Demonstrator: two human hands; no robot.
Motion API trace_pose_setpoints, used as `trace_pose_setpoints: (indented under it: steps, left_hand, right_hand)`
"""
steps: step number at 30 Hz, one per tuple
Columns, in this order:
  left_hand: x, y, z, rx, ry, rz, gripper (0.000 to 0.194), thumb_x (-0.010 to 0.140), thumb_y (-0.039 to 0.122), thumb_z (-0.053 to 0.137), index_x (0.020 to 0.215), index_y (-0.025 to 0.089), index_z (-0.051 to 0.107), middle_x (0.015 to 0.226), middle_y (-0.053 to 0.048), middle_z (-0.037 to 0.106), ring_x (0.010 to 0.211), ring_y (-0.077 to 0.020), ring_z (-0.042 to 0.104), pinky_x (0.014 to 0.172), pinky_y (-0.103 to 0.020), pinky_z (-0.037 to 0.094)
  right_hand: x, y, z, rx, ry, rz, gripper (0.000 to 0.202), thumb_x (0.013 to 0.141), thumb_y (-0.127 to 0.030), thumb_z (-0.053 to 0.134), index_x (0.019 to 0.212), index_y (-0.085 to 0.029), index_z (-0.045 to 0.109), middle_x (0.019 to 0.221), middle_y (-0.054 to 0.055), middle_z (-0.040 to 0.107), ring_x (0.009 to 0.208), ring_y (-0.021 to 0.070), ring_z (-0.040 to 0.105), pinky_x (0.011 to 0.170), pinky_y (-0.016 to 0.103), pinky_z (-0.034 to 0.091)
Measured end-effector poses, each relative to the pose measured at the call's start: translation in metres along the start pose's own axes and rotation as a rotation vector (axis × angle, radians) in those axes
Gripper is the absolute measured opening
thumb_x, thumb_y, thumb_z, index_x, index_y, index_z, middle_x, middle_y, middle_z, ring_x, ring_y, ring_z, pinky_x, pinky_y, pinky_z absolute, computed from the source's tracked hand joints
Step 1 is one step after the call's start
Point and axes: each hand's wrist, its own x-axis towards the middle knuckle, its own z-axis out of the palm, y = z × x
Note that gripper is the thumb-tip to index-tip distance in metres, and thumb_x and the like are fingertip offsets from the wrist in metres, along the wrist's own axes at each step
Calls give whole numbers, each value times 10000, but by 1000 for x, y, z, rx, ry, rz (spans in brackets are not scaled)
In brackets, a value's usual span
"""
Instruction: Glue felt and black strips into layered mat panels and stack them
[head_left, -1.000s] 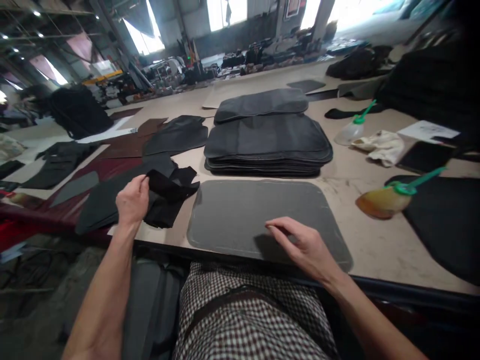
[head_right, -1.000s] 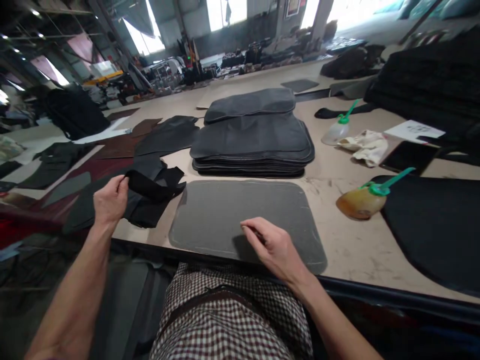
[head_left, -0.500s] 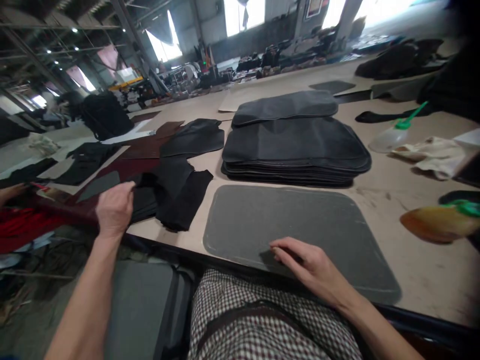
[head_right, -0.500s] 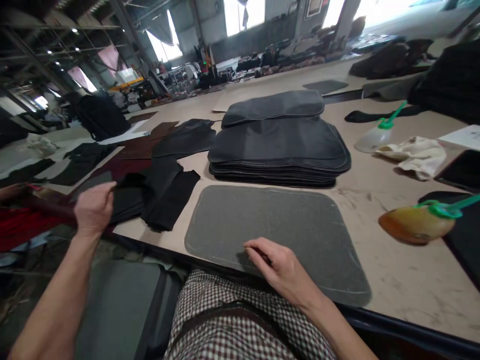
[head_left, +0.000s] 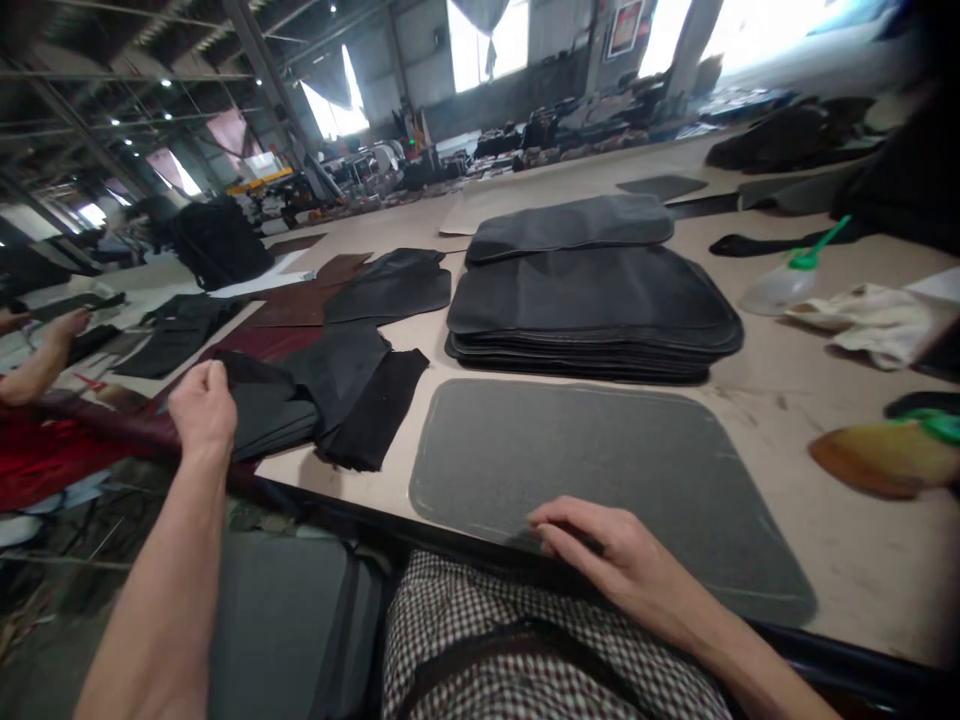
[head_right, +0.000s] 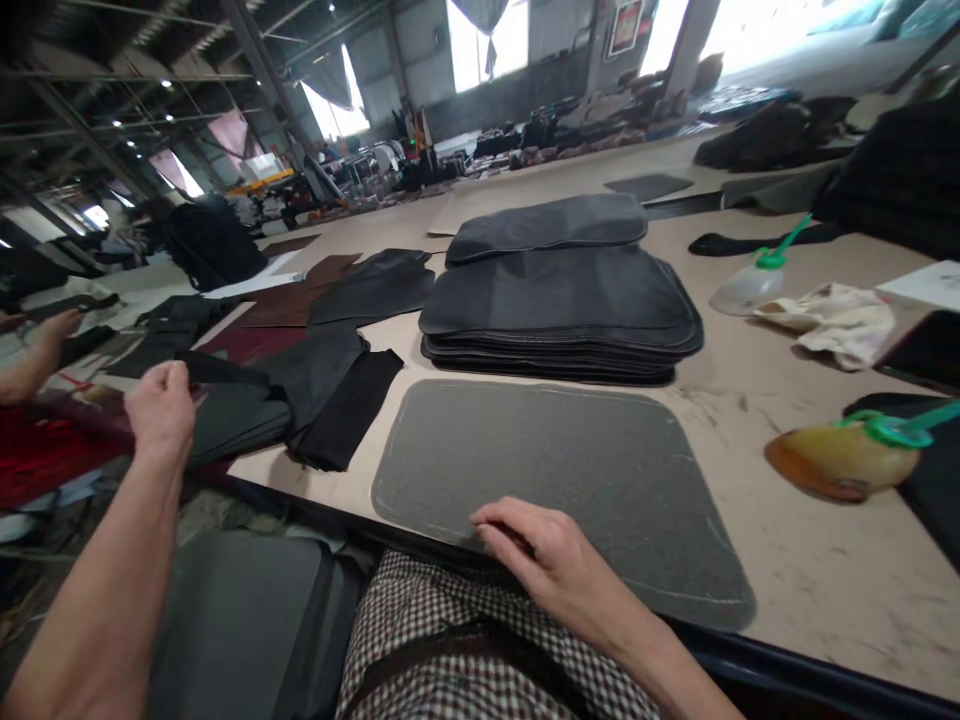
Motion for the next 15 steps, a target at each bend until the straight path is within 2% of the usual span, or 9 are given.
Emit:
trace_pose_setpoints:
  steps: [2,3,4,5,7,9,10,12,15]
  left_hand:
    - [-1,35,-19,-5,182,58,485,1062,400,359,1316,103,646,1242,-145,729,1126,-270,670,1030,-431,493]
    - [-9,56,-29,-23,245,146,452,1059,398,409,1320,129,661,1271,-137,725,1147,-268,674,1036,-415,497]
    - [-23,80,-38,-52,243,273,412,1058,380,444,1318,158,674,1286,-124,726,1149,-262,684,1035,-401,503]
    - [-42,104,-47,-88,208,413,371,1051,342,481,1325,188,677,1284,-104,733,1145,-250,692,1040,-388,506]
    - [-88,152,-61,-225,55,723,341,1025,225,531,1335,205,672,1271,-86,742,1159,-215,696,1070,-353,502]
    - [-137,194,-69,-383,-165,988,366,1006,133,526,1351,155,645,1285,-107,736,1225,-201,670,1069,-324,517]
    - [-161,211,-71,-469,-224,1092,358,1007,112,511,1341,114,639,1274,-125,739,1241,-205,662,1057,-324,529]
    - [-202,239,-74,-626,-337,1254,330,1018,102,465,1293,50,641,1217,-148,757,1212,-231,678,1012,-356,561]
    - [-241,263,-77,-832,-525,1381,310,1025,74,404,1192,44,664,1066,-126,791,1058,-221,732,886,-343,596]
  right_hand:
    - [1,-8,6,210,-4,78,334,1063,-498,534,1160,-226,702,1006,61,738,872,188,695,760,311,523]
    - [2,-11,9,338,-8,108,369,1052,-527,549,1185,-216,696,1041,80,741,884,194,700,738,306,528]
    - [4,-15,13,474,-14,128,406,1041,-552,563,1213,-205,687,1090,103,740,913,204,706,729,304,535]
    - [6,-18,17,609,-14,139,444,1030,-571,575,1240,-193,678,1150,128,732,959,219,709,744,312,547]
    - [9,-22,24,868,-10,154,524,1007,-607,598,1299,-176,653,1271,169,693,1086,263,697,853,370,572]
    - [9,-26,28,1090,-4,200,604,985,-658,601,1351,-178,624,1365,185,646,1183,304,667,960,451,566]
    - [9,-26,29,1170,4,229,631,977,-679,601,1357,-176,619,1380,189,636,1195,310,663,983,471,563]
    - [7,-26,29,1264,70,280,616,959,-646,660,1348,-170,613,1367,186,645,1162,294,680,974,453,575]
    - [1,-20,25,1254,292,305,521,927,-464,782,1303,-150,607,1253,171,700,978,219,725,827,338,614]
